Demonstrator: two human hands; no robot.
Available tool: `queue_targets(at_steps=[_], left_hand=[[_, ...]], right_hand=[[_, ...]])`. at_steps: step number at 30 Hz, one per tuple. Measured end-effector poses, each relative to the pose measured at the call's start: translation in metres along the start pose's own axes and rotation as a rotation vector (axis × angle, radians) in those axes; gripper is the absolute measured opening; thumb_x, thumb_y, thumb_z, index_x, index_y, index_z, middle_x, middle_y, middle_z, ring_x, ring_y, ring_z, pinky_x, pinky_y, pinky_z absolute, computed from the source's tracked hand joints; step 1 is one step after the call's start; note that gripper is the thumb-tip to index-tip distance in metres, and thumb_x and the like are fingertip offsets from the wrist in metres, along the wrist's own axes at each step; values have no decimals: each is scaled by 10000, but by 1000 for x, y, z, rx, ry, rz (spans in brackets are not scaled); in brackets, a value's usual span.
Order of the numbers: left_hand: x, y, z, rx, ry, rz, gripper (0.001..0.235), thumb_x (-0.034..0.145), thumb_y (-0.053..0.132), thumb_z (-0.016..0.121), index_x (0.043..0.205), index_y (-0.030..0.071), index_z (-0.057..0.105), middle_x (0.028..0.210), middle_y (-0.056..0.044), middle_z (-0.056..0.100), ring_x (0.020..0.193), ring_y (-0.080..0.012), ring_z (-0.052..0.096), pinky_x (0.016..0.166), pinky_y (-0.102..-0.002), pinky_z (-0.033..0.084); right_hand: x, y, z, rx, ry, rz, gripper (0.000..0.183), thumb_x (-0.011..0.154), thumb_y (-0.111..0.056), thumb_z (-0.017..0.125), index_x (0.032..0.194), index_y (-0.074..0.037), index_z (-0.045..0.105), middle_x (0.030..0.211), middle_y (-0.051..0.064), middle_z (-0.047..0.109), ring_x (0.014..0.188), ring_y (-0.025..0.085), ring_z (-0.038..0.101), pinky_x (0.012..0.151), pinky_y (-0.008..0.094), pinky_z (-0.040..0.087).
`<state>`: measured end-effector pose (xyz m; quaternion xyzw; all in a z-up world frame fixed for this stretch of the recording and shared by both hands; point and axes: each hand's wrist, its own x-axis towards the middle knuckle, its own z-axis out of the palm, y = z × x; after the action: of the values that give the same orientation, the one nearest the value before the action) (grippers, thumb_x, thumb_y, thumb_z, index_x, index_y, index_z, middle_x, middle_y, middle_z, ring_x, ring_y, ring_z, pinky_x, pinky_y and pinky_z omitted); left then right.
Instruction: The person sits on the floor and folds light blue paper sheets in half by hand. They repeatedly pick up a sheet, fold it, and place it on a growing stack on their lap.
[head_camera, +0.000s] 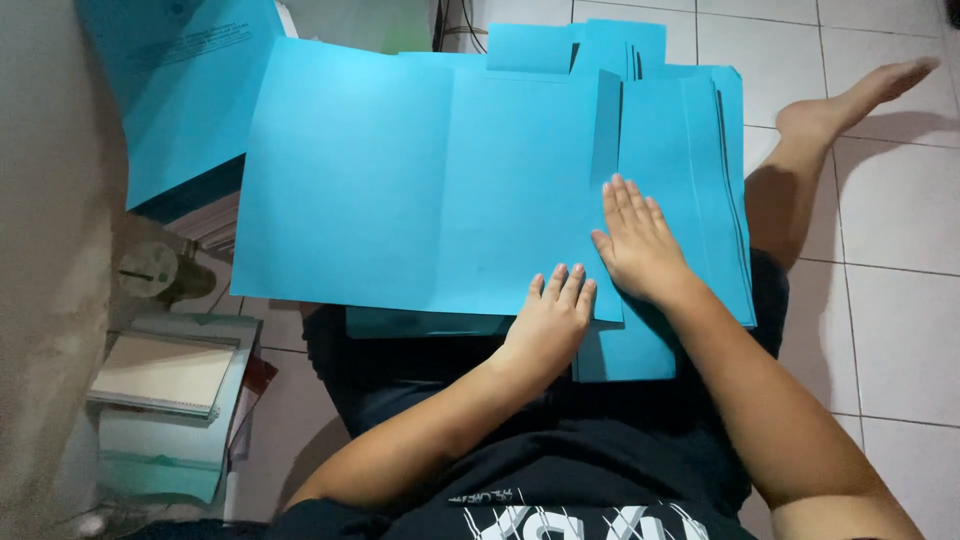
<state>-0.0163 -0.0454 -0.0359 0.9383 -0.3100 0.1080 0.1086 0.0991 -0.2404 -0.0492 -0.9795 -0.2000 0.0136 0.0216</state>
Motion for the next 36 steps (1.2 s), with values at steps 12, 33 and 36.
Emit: queue_targets(at_steps=[12,33,36], left_hand=[[8,-2,3,17,-235,-8,668,919,82,589,1556,35,393,1609,-236,386,1477,-429,386,1126,-582,393],[-38,3,-137,-410,527,261,303,1098,53,443,1320,24,648,1330,-137,712,1212,-356,742,934,-468,617],[-51,11,-155,-660,493,407,282,1095,31,475,1343,36,610,1316,-107,715,1217,-301,751,1039,-419,625]], right_hand=[[134,26,-52,174,-160,193,698,1107,-417,215,1645,-51,-37,1729,106,-105,1602,238,-84,1302,433,-5],[-108,36,-89,1454,182,622,574,1049,-150,353,1616,-197,278,1604,76,447,1416,207,495,1167,396,387],[-116,102,-42,859,127,799,543,1058,-309,407,1554,-89,404,1474,245,498,1312,421,485,1040,585,372]])
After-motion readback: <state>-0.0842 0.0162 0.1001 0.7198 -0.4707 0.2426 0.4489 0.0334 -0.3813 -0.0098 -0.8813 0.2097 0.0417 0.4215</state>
